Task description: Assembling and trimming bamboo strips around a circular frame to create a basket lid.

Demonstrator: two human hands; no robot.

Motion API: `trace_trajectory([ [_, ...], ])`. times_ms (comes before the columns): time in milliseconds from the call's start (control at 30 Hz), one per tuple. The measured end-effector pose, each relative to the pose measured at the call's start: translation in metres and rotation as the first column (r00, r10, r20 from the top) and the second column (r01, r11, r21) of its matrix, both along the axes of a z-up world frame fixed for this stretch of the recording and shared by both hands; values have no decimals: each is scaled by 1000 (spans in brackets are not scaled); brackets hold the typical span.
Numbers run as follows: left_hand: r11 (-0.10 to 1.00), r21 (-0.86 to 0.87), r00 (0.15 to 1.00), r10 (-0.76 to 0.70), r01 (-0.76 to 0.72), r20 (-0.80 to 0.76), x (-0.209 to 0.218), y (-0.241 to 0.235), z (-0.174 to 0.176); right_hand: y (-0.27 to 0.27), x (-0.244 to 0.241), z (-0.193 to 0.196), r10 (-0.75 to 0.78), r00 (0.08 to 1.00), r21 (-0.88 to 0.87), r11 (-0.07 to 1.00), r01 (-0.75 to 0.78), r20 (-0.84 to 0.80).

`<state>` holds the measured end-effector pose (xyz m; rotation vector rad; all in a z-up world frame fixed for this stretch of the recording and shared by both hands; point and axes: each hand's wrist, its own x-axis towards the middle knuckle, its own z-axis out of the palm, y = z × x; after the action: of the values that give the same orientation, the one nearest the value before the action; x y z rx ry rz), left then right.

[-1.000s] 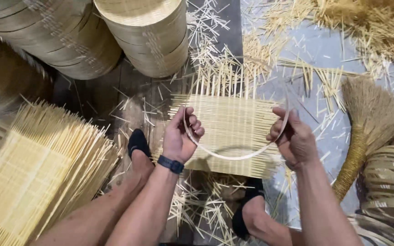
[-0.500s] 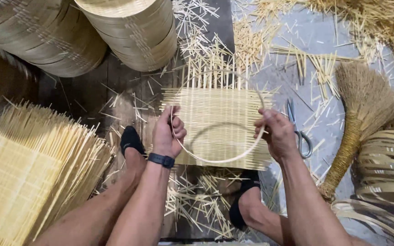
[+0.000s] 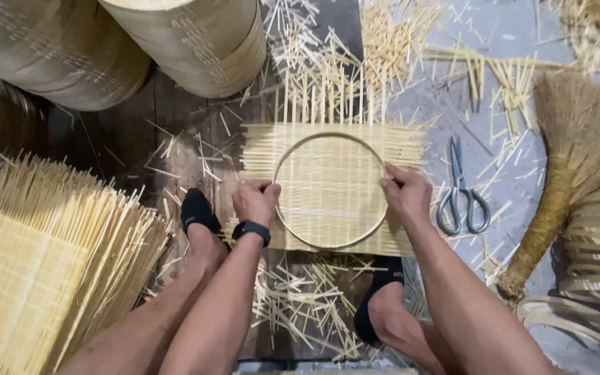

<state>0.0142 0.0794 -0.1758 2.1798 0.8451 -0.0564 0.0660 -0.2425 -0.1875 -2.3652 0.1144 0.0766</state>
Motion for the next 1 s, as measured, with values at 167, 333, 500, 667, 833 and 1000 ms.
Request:
trace_trajectory([
  [167, 1000, 23, 998, -16, 15, 61, 11, 12, -22, 9, 0, 18, -152, 984, 59, 986, 158, -96],
  [333, 999, -35, 998, 36, -38, -46, 2, 25, -49, 21, -14, 23, -191, 976, 66, 981, 185, 106],
  [500, 992, -121, 997, 12, -21, -81, 10, 30, -48, 11, -4, 16, -191, 981, 22, 981, 192, -34],
  [667, 916, -367, 984, 121, -161, -131, 16, 25, -23, 14, 1, 20, -181, 975, 44, 981, 188, -126],
  [833, 971, -230, 993, 37, -62, -113, 35, 36, -26, 12, 13, 9, -157, 985, -7, 988, 157, -65],
  [1000, 900, -395, 970, 101, -184, -222, 25, 38, -38, 6, 9, 4, -184, 965, 47, 979, 196, -187],
])
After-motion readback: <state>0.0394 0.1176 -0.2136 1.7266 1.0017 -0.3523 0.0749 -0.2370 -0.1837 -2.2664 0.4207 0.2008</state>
